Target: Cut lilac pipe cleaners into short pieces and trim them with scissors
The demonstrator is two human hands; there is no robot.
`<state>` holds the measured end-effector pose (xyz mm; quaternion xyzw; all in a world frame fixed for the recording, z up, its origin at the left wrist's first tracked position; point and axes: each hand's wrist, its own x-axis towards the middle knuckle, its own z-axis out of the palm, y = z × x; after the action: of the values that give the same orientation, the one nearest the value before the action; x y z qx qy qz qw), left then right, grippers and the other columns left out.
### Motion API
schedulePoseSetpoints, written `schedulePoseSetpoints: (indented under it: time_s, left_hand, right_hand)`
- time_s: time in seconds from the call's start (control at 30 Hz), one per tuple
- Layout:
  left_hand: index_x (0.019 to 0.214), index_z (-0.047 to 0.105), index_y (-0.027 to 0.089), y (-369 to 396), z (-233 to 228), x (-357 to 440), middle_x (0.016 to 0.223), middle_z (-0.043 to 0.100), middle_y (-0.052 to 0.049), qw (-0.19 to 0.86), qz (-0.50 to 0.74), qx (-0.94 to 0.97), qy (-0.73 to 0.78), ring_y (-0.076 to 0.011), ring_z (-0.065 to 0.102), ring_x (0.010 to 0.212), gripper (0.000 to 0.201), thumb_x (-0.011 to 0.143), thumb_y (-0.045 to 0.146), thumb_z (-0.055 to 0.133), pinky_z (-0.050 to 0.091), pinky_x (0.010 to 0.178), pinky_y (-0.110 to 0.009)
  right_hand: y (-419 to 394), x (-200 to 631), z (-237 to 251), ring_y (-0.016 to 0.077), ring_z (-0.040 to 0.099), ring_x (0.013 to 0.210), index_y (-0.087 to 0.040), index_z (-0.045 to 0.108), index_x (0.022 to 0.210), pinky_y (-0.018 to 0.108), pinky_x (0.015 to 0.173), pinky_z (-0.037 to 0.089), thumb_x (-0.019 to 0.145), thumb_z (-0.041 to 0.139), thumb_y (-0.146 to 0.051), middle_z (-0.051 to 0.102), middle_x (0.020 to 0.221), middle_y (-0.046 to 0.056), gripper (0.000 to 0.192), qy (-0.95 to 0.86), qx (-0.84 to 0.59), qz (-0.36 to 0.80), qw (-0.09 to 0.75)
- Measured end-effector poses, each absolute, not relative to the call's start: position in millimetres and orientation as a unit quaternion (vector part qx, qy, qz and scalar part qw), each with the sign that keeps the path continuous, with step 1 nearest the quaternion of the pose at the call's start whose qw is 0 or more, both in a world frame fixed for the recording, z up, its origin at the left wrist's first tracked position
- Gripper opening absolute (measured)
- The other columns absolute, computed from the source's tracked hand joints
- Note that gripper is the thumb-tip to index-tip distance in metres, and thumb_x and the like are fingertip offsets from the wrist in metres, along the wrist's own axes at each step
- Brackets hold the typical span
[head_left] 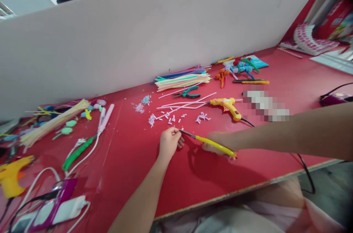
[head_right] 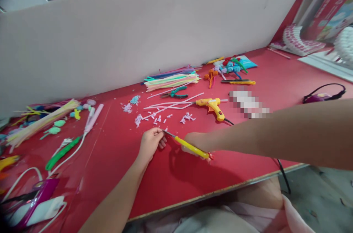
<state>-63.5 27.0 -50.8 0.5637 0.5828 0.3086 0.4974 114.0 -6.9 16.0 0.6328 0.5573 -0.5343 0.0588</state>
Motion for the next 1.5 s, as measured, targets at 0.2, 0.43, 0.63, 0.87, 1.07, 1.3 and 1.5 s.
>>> schedulePoseSetpoints:
  time_s: [0.2,0.43,0.63,0.87,1.07,1.3,1.5]
  left_hand:
    - [0.064,0.050,0.016,27.6,-50.3,-64.6,0.049,0.056,0.001,0.471,0.283,0.593,0.588,-0.0099,0.052,0.037,0.017,0.073,0.029,0.043,0.039,0.035,-0.019]
    - [0.068,0.055,0.018,26.2,-41.2,-70.3,0.055,0.058,0.001,0.349,0.272,0.667,0.599,-0.0100,0.051,0.046,0.020,0.073,0.036,0.049,0.038,0.046,-0.021]
    - [0.067,0.060,0.019,26.1,-32.7,-65.0,0.071,0.062,-0.001,0.236,0.278,0.723,0.587,-0.0133,0.055,0.069,0.023,0.077,0.033,0.046,0.038,0.066,-0.023]
    - [0.089,0.058,0.020,54.6,-15.2,-101.6,0.081,0.062,0.000,0.136,0.264,0.702,0.647,-0.0115,0.056,0.067,0.018,0.077,0.029,0.047,0.041,0.066,-0.022]
    - [0.079,0.063,0.017,142.7,-1.4,-138.3,0.084,0.064,-0.005,0.075,0.175,0.657,0.729,-0.0178,0.058,0.082,0.018,0.078,0.028,0.049,0.043,0.071,-0.028]
    - [0.110,0.050,0.016,196.1,-20.8,-131.2,0.111,0.052,-0.008,0.056,0.098,0.627,0.771,-0.0183,0.054,0.093,0.030,0.082,0.029,0.048,0.046,0.077,-0.038]
    - [0.108,0.051,0.016,188.4,-5.4,-132.7,0.109,0.053,-0.008,0.097,0.072,0.655,0.746,-0.0180,0.054,0.092,0.029,0.082,0.029,0.048,0.046,0.077,-0.037]
  right_hand:
    - [-12.3,116.7,22.3,0.0148,0.051,0.044,-0.009,0.056,0.069,0.030,0.044,0.043,0.076,0.045,-0.053,0.050,0.049,0.001,0.045,0.513,0.633,-0.571,0.103]
    - [-12.9,138.1,22.4,0.0082,0.037,0.029,-0.018,0.039,0.048,0.021,0.035,0.030,0.073,0.033,-0.065,0.035,0.032,-0.004,0.054,0.575,0.618,-0.533,-0.054]
    - [9.3,134.9,8.0,0.0117,0.047,0.041,-0.017,0.047,0.059,0.022,0.042,0.029,0.076,0.031,-0.061,0.048,0.044,0.000,0.049,0.648,0.643,-0.393,-0.116]
    - [33.3,142.4,-9.3,0.0178,0.053,0.058,-0.017,0.053,0.070,0.025,0.048,0.023,0.076,0.041,-0.048,0.060,0.063,0.008,0.034,0.689,0.676,-0.211,-0.155]
    - [30.6,150.9,-28.0,0.0169,0.052,0.055,-0.018,0.050,0.067,0.025,0.046,0.019,0.075,0.042,-0.046,0.060,0.061,0.006,0.029,0.697,0.673,-0.185,-0.164]
    - [32.3,150.7,-33.3,0.0148,0.050,0.050,-0.019,0.049,0.068,0.025,0.046,0.017,0.074,0.046,-0.039,0.060,0.059,0.005,0.022,0.713,0.670,-0.143,-0.153]
    - [30.3,150.3,-31.6,0.0141,0.048,0.048,-0.019,0.047,0.066,0.024,0.045,0.016,0.074,0.044,-0.040,0.058,0.056,0.003,0.023,0.706,0.675,-0.153,-0.149]
